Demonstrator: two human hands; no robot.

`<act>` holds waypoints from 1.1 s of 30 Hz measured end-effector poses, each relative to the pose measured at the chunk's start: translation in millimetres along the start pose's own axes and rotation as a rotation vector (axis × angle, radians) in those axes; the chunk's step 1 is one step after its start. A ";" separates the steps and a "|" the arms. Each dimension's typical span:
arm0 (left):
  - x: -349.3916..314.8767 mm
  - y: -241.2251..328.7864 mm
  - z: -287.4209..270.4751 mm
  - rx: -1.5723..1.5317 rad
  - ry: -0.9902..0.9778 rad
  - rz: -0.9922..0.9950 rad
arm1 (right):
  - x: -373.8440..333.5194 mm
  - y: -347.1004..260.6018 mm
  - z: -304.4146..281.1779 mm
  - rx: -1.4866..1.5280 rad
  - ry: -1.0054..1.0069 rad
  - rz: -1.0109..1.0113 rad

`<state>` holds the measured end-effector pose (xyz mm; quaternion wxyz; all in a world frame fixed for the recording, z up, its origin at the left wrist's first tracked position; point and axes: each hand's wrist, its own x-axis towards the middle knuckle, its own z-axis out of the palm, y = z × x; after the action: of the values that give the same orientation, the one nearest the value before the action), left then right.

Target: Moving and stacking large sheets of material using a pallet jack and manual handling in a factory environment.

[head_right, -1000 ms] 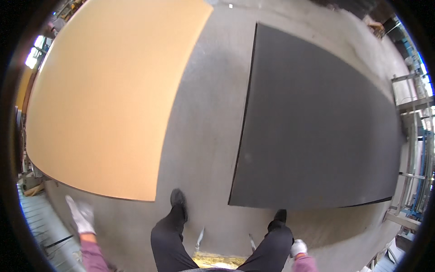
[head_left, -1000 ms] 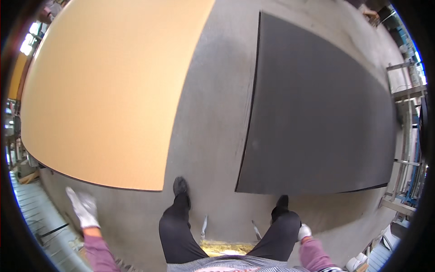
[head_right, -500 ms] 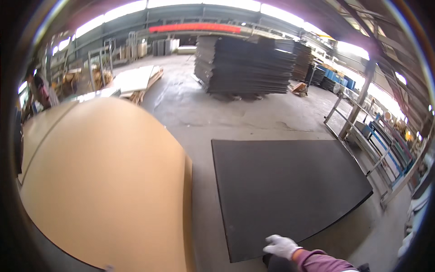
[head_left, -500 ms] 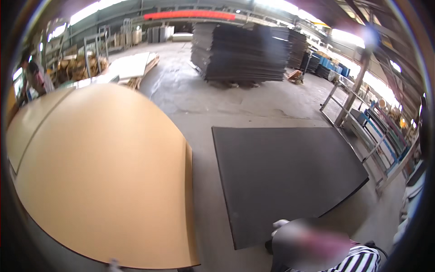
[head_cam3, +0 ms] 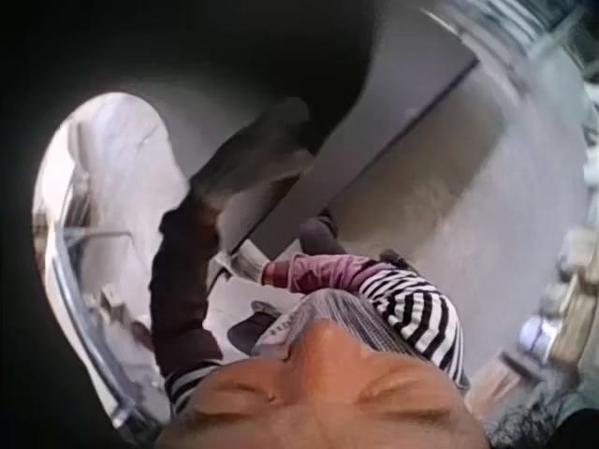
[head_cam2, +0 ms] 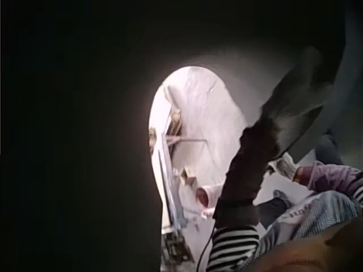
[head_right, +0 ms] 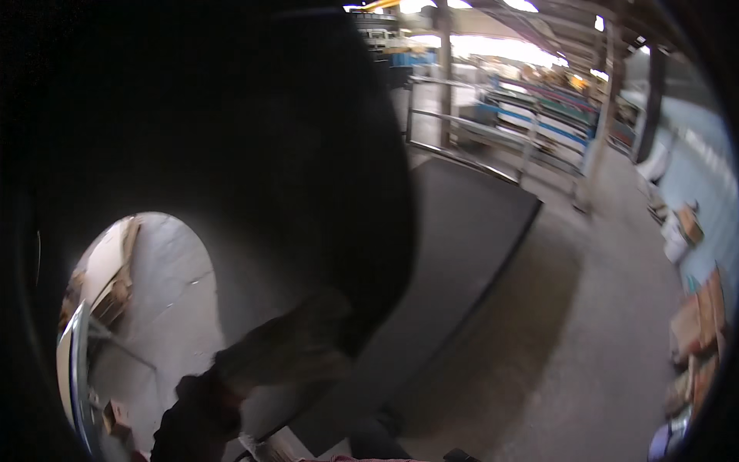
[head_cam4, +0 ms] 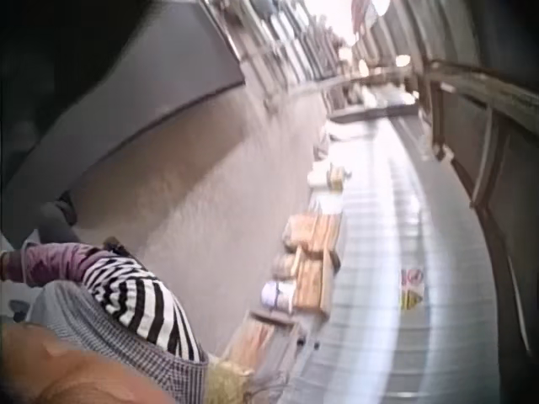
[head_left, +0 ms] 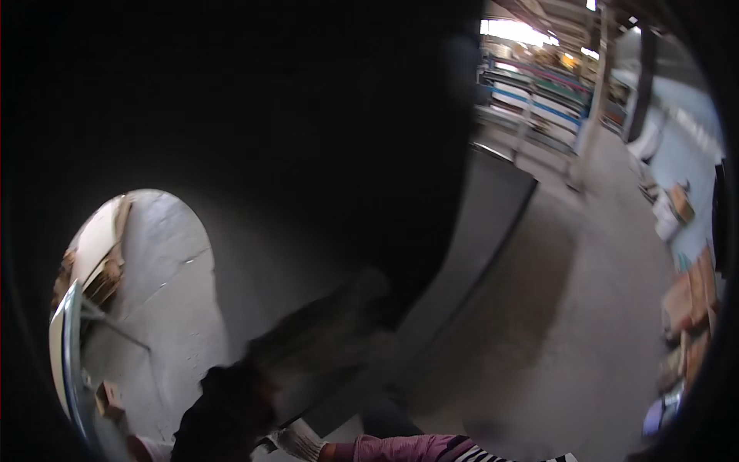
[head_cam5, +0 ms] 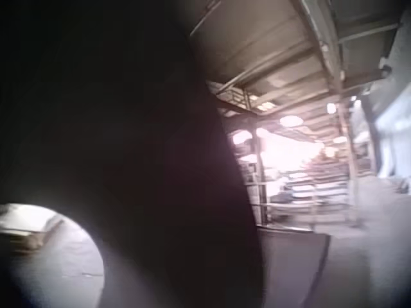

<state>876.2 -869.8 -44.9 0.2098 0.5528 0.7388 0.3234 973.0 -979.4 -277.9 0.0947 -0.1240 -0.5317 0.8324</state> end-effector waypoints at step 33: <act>-163.2 -482.2 285.5 -0.735 0.653 -1.417 | 112.2 203.8 -444.9 0.105 0.885 0.939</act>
<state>787.4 -1041.7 -595.7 0.3047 -0.2621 0.7812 0.4777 997.6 -648.4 -654.6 -0.0634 -0.6700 -0.2900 0.6804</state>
